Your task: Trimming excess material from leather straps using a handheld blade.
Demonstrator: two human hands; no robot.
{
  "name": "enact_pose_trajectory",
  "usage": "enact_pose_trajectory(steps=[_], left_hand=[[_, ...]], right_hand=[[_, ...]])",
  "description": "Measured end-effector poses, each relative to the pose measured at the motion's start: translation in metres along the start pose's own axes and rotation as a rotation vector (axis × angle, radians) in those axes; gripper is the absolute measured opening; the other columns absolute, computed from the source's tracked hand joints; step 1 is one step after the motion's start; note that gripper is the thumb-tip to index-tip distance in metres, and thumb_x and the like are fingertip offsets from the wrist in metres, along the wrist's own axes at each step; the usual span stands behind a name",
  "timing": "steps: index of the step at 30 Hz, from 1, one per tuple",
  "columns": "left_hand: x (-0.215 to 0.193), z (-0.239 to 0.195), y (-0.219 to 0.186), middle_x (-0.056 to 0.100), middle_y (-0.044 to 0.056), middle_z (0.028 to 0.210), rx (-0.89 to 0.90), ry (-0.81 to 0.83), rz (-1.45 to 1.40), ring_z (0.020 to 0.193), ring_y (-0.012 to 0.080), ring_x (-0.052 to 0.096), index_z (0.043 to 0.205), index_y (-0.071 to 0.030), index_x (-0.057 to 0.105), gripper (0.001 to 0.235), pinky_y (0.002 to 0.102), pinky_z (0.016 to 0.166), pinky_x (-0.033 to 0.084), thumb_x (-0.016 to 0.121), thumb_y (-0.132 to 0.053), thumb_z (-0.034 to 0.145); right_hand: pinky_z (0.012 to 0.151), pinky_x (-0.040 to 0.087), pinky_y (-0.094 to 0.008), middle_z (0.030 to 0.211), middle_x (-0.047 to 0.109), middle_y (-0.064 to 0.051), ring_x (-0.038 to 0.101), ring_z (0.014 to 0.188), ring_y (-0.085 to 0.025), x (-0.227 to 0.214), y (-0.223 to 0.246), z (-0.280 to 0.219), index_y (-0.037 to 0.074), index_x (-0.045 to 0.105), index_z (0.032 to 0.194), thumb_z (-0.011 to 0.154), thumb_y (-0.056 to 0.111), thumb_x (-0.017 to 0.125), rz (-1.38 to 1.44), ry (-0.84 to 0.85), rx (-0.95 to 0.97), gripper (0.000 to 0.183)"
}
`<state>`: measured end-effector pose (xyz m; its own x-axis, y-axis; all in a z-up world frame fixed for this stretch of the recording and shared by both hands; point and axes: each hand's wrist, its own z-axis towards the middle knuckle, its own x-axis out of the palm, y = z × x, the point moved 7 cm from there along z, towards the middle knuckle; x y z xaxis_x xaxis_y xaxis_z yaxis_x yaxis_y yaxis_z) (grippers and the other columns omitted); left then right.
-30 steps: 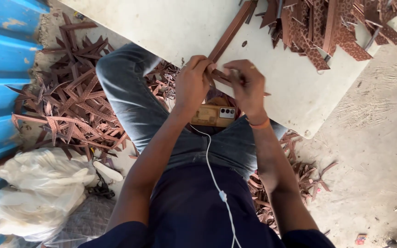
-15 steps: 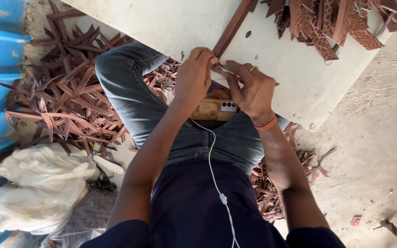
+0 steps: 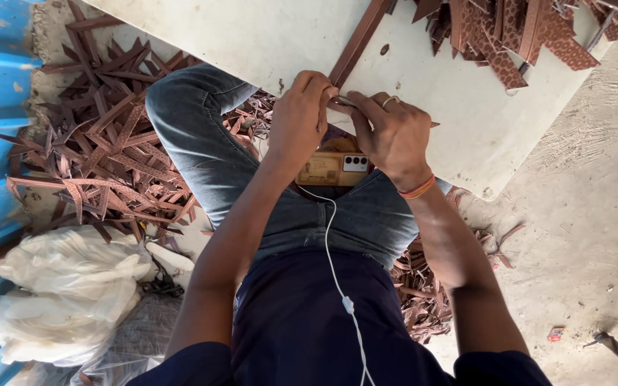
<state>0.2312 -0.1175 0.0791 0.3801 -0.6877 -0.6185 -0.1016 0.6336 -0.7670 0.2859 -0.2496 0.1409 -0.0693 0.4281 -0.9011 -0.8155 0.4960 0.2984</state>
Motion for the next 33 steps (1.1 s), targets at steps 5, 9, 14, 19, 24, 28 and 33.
enact_pose_trajectory(steps=[5,9,14,19,24,28,33], left_hand=[[-0.001,-0.001,-0.001,0.064,0.012,0.109,-0.023,0.015,-0.017,0.084,0.0342,0.071,0.105,-0.001,0.064,0.013,0.046,0.071,0.055,0.06,-0.013,0.105],[0.001,-0.001,0.001,0.064,0.011,0.109,-0.018,0.022,-0.004,0.085,0.0335,0.071,0.104,-0.002,0.064,0.012,0.046,0.072,0.055,0.062,-0.013,0.107],[0.004,-0.002,-0.003,0.062,0.011,0.111,0.023,0.032,0.039,0.084,0.0326,0.071,0.103,0.0,0.064,0.014,0.045,0.072,0.055,0.062,-0.014,0.105],[-0.002,0.003,0.001,0.064,0.012,0.11,-0.002,0.058,0.047,0.081,0.0311,0.071,0.102,0.001,0.065,0.014,0.045,0.07,0.055,0.062,-0.012,0.106],[-0.012,0.0,0.008,0.07,0.012,0.111,-0.079,0.025,-0.181,0.084,0.0315,0.072,0.105,0.0,0.067,0.009,0.043,0.069,0.055,0.061,-0.006,0.102],[-0.011,0.0,0.007,0.069,0.011,0.109,-0.023,-0.013,-0.191,0.089,0.0323,0.072,0.109,0.0,0.068,0.01,0.043,0.074,0.056,0.062,-0.005,0.103],[-0.014,-0.001,0.006,0.07,0.011,0.111,-0.031,-0.008,-0.211,0.089,0.0295,0.074,0.107,0.001,0.069,0.01,0.041,0.075,0.057,0.06,-0.004,0.103]], right_hand=[[0.05,0.041,-0.033,0.074,0.066,0.0,0.059,0.056,-0.017,0.002,-0.001,-0.001,0.012,0.079,0.11,0.097,0.017,0.08,0.004,0.021,-0.005,0.015],[0.048,0.04,-0.032,0.074,0.066,0.0,0.057,0.054,-0.016,0.005,-0.003,-0.002,0.011,0.079,0.11,0.096,0.017,0.079,-0.006,0.033,-0.005,0.016],[0.046,0.038,-0.031,0.071,0.065,0.0,0.054,0.051,-0.015,0.02,-0.009,-0.002,0.011,0.079,0.108,0.098,0.018,0.078,-0.026,0.031,-0.017,0.013],[0.042,0.036,-0.032,0.066,0.065,0.001,0.052,0.044,-0.014,0.026,-0.014,-0.003,0.011,0.08,0.105,0.1,0.017,0.078,0.047,0.047,0.006,0.008],[0.051,0.044,-0.035,0.078,0.067,-0.005,0.064,0.06,-0.021,0.003,-0.005,0.003,0.008,0.076,0.109,0.096,0.012,0.078,0.183,-0.024,0.089,0.014],[0.052,0.045,-0.036,0.079,0.068,-0.006,0.064,0.061,-0.023,0.001,-0.005,0.002,0.008,0.076,0.111,0.094,0.011,0.079,0.178,-0.027,0.111,0.018],[0.052,0.045,-0.036,0.078,0.069,-0.004,0.064,0.06,-0.022,0.003,0.0,0.003,0.009,0.077,0.111,0.094,0.012,0.078,0.099,-0.012,0.05,0.017]])
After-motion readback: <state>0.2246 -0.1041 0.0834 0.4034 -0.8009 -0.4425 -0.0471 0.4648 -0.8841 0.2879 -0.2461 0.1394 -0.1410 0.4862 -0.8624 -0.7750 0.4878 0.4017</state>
